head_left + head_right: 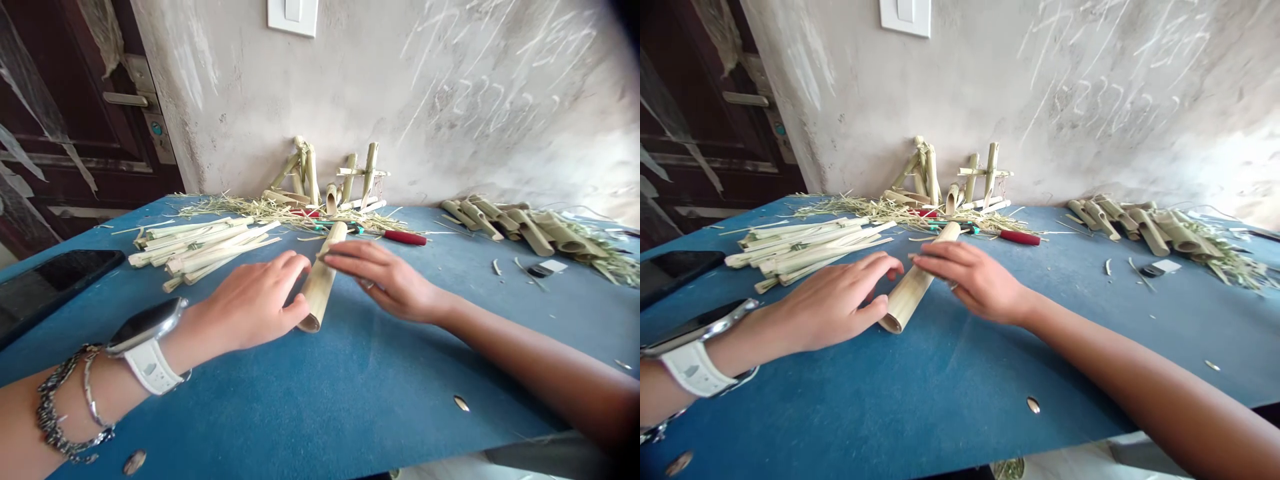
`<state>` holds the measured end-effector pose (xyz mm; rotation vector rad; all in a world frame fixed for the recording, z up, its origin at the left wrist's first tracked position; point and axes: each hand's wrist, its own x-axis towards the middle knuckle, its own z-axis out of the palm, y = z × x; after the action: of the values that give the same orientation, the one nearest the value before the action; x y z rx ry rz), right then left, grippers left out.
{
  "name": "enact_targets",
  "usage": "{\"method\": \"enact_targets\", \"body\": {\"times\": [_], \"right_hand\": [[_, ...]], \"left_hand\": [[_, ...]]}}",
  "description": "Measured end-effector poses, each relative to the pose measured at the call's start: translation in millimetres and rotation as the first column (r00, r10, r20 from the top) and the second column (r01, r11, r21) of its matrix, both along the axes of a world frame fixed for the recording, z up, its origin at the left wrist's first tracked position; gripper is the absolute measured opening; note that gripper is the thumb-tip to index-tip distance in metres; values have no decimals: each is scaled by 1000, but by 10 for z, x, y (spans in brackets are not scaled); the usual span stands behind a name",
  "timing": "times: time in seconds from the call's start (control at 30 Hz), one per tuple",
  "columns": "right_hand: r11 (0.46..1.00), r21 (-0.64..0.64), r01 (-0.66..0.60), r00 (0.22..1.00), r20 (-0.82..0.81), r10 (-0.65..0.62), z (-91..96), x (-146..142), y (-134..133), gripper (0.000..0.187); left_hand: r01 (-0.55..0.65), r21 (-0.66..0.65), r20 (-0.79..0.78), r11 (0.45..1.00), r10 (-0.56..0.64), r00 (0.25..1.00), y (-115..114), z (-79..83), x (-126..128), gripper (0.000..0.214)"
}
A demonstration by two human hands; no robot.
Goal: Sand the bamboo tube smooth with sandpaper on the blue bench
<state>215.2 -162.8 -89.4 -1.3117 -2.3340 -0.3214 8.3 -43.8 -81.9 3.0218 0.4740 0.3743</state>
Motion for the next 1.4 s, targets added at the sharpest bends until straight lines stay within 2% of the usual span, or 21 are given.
{"method": "enact_targets", "body": {"times": [0.07, 0.1, 0.2, 0.27, 0.37, 0.4, 0.53, 0.63, 0.77, 0.9, 1.03, 1.17, 1.2, 1.3, 1.33, 1.4], "right_hand": [[989, -110, -100, 992, 61, 107, -50, 10, 32, 53], [983, -145, -108, 989, 84, 121, -76, 30, 52, 54], [993, -111, 36, 997, 65, -29, -129, 104, 96, 57], [993, -100, 66, 997, 35, -63, -131, 125, 99, 57], [979, -192, -65, 997, 29, 72, -103, 117, 82, 58], [976, -208, -70, 997, 15, 74, -96, 115, 77, 59], [982, -175, 72, 996, -37, -79, -93, 121, 75, 59], [976, -217, -9, 1000, -4, 9, -93, 101, 85, 61], [984, -159, 75, 997, 13, -74, -87, 69, 91, 64], [979, -202, -21, 996, 86, 39, -91, 117, 92, 65], [977, -123, 172, 984, 58, -166, -85, 155, 73, 72], [978, -210, 3, 989, 144, 28, -58, 102, 43, 69], [980, -197, 35, 990, 144, -7, -55, 104, 42, 68], [962, -118, 245, 966, 111, -232, -55, 123, 39, 66], [960, -120, 254, 964, 120, -240, -53, 123, 35, 67], [974, -174, 146, 979, 169, -117, -44, 119, 31, 70]], "left_hand": [[-6, 4, 7, 1000, 6, 1000, -6, 7, 1, 29], [-13, -4, -7, 1000, 13, 1000, -8, 11, 1, 25], [-32, -29, -49, 999, 31, 998, -11, 22, 1, 17], [-25, -26, -60, 999, 23, 998, -13, 21, 1, 18], [-3, 6, -59, 1000, 4, 998, -13, 8, 1, 23], [0, 18, -58, 1000, 1, 998, -15, 3, 2, 27], [-5, 43, -54, 999, 8, 999, -50, -9, 12, 42], [-41, 53, -55, 998, 44, 998, -98, -26, 17, 43], [-82, 27, -68, 996, 84, 994, -135, -68, 5, 32], [-83, -1, -83, 997, 83, 993, -100, -59, -12, 23], [-70, -21, -104, 997, 68, 992, -53, 12, -24, 23], [-43, 1, -140, 999, 43, 989, -45, 50, -34, 26], [-35, 1, -152, 999, 35, 988, -48, 53, -35, 28], [-13, 7, -185, 1000, 14, 983, -60, 58, -36, 34], [-7, 15, -193, 1000, 10, 981, -61, 59, -37, 35], [2, 42, -193, 999, 6, 981, -56, 62, -41, 36]]}}
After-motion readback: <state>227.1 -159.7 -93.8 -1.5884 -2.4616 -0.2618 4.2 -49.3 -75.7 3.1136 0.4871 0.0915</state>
